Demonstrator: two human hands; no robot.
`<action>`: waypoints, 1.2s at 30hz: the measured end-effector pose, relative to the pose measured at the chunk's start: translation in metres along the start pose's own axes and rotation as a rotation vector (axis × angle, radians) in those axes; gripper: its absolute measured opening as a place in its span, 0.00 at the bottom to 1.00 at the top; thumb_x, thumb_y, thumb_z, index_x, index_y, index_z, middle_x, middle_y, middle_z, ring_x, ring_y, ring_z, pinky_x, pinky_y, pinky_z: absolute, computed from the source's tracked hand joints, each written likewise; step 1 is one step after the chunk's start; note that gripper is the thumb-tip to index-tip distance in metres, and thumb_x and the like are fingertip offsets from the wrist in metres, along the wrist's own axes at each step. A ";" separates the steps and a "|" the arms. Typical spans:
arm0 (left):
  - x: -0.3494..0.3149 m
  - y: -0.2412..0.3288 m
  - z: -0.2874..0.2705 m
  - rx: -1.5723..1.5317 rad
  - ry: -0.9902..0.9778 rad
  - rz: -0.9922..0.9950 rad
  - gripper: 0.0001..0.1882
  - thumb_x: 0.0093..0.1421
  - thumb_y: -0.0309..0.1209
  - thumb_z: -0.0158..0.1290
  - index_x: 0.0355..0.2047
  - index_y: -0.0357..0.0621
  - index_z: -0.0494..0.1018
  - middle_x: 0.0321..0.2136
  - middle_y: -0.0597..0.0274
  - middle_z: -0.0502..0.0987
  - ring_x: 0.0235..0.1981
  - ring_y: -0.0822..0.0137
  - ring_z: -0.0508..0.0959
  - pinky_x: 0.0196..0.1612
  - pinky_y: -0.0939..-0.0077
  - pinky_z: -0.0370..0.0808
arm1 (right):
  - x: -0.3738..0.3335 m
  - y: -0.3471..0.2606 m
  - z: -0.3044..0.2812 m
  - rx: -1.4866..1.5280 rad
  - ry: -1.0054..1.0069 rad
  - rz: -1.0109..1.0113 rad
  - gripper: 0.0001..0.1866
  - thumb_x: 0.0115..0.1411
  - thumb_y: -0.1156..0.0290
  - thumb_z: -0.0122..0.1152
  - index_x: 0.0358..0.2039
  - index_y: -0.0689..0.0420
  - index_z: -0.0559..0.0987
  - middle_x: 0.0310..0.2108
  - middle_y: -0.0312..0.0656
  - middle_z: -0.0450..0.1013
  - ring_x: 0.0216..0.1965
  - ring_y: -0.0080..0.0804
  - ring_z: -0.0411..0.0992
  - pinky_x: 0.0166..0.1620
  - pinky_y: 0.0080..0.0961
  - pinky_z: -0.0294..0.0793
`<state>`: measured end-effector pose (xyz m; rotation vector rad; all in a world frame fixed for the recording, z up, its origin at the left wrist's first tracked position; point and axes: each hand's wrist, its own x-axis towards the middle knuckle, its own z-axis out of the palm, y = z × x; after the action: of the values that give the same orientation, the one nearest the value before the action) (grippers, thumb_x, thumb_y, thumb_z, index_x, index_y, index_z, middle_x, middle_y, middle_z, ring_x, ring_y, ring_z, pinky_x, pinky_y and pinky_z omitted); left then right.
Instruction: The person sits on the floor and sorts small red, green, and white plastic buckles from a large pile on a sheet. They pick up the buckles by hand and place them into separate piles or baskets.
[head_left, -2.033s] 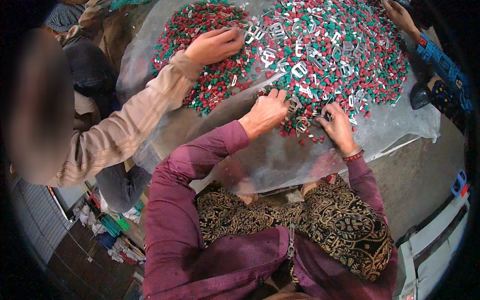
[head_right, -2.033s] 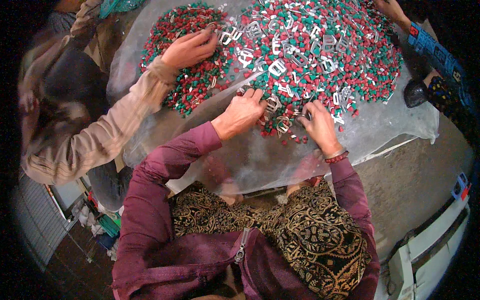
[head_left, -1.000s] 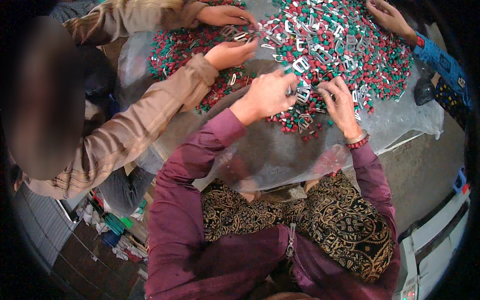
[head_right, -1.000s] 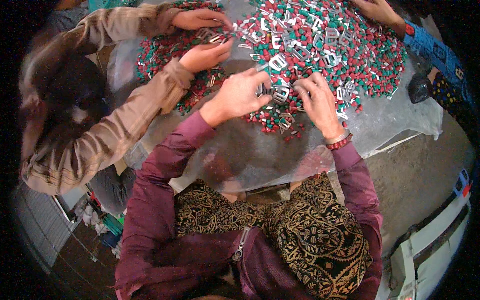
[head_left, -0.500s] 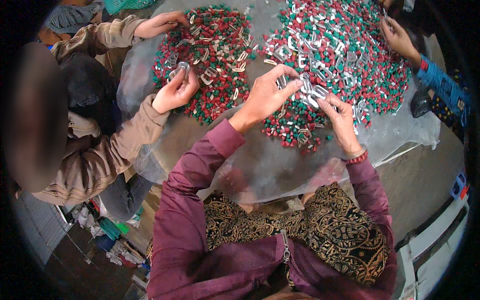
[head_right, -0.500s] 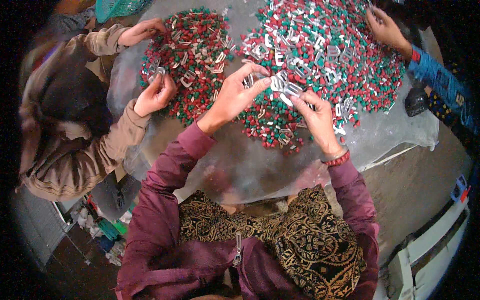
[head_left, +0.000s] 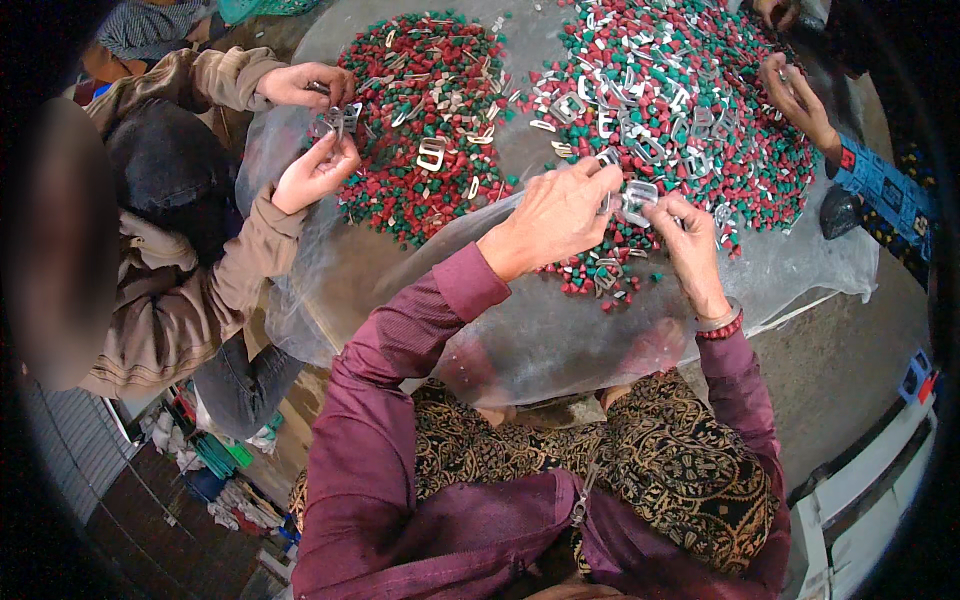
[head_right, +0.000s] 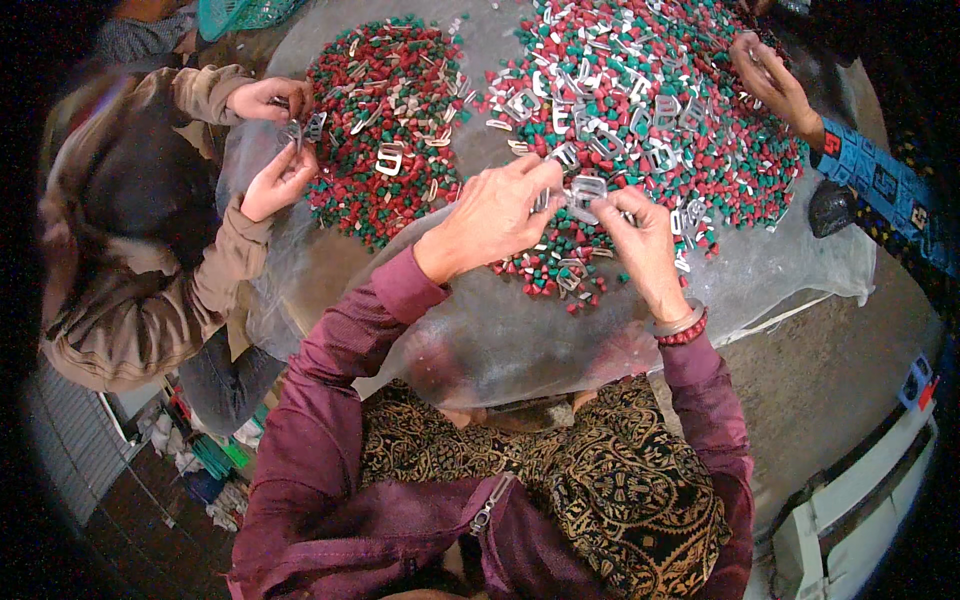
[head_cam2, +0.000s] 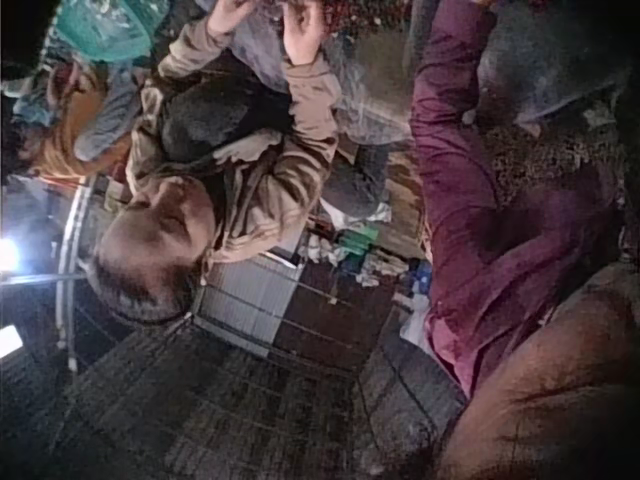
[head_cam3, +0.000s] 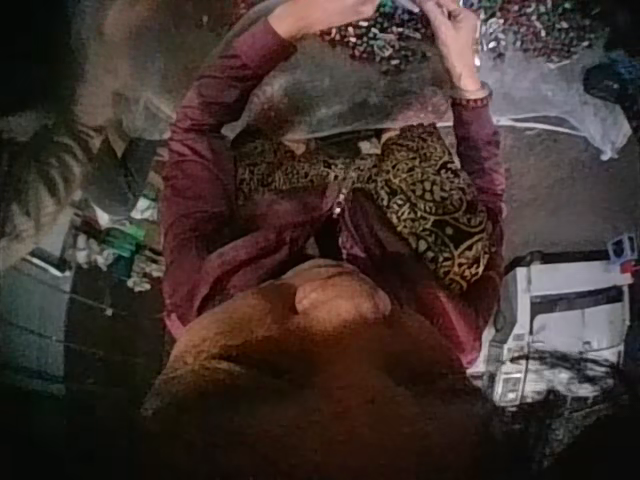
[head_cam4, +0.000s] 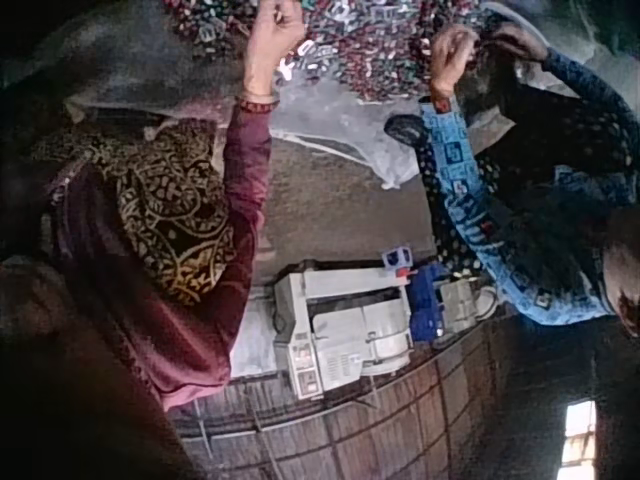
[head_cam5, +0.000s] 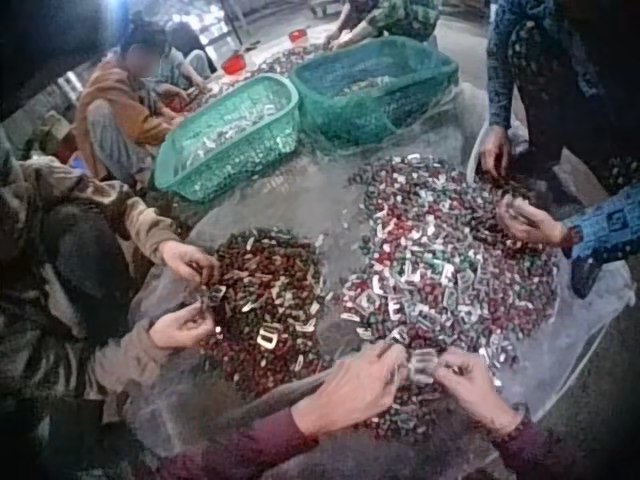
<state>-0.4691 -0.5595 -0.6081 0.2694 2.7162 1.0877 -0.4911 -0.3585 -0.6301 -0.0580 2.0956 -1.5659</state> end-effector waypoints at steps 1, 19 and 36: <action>0.000 0.001 0.000 0.016 0.083 0.030 0.07 0.55 0.29 0.53 0.32 0.44 0.66 0.26 0.54 0.69 0.30 0.48 0.74 0.28 0.55 0.69 | 0.004 0.004 -0.001 -0.029 0.022 -0.023 0.08 0.56 0.72 0.60 0.27 0.64 0.76 0.23 0.32 0.68 0.28 0.17 0.61 0.33 0.18 0.61; 0.004 -0.006 0.000 -0.897 -0.055 -0.175 0.11 0.59 0.28 0.54 0.42 0.42 0.71 0.25 0.71 0.69 0.19 0.82 0.65 0.20 0.85 0.63 | -0.006 -0.015 -0.003 0.764 -0.347 0.409 0.10 0.58 0.71 0.58 0.41 0.56 0.73 0.28 0.33 0.73 0.23 0.16 0.71 0.19 0.11 0.60; -0.007 -0.014 -0.015 -0.819 -0.334 0.025 0.11 0.56 0.27 0.57 0.39 0.40 0.73 0.32 0.68 0.73 0.37 0.78 0.70 0.42 0.79 0.68 | -0.007 -0.022 -0.019 0.368 -0.523 0.093 0.09 0.56 0.75 0.59 0.38 0.61 0.77 0.33 0.32 0.72 0.34 0.18 0.69 0.35 0.18 0.69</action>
<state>-0.4679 -0.5808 -0.6059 0.3036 1.7972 1.8402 -0.4992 -0.3467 -0.6042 -0.2121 1.3771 -1.6395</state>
